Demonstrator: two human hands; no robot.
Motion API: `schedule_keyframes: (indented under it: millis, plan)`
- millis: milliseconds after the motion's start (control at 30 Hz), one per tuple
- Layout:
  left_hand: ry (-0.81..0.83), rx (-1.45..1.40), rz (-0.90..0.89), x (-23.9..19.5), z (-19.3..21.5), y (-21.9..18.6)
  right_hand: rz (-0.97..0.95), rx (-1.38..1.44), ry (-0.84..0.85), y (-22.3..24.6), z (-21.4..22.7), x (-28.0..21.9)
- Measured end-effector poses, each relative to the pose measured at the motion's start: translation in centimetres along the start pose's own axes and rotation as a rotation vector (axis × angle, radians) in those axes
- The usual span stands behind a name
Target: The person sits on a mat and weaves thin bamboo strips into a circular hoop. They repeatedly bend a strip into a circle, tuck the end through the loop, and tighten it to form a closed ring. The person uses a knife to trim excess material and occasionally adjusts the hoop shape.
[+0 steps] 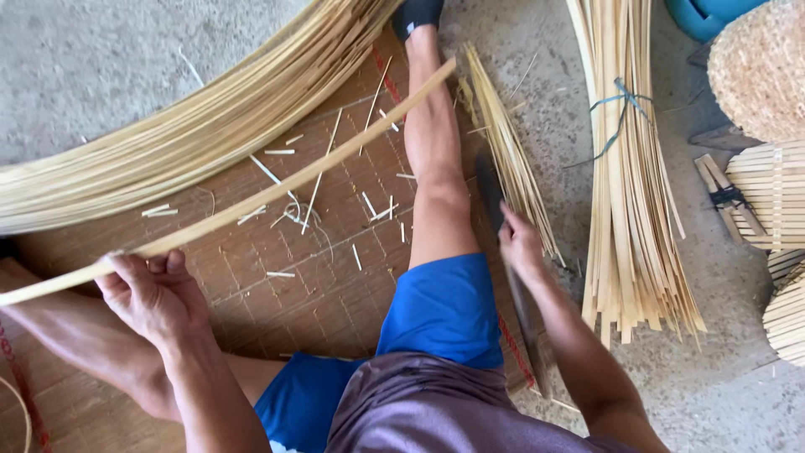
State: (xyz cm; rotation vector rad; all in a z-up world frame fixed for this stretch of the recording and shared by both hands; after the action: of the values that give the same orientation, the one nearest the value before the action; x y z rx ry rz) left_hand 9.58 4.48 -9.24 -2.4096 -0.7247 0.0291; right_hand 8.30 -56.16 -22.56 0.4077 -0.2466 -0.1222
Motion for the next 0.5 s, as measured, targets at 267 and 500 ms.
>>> schedule_keyframes:
  millis: [267,500]
  plan:
    - [0.2,0.343,0.1,-4.6,-0.6,2.3,-0.289,1.808,-0.008,4.0,-5.9,7.2]
    - [-0.029,-0.207,-0.007,-2.7,4.3,-0.8,-0.589,1.646,-0.189,2.0,-2.5,16.6]
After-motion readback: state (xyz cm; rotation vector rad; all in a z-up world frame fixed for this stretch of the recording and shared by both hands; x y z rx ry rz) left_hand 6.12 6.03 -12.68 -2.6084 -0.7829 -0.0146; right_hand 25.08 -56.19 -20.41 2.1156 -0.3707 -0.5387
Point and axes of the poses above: each hand's wrist, its own x-axis towards the middle knuckle, its own z-axis out of the back of the hand, y = z × x, the point moved 5 cm from there along x, towards the middle knuckle, and after that the axes turned 10 degrees about -x, right-handed, at the moved point
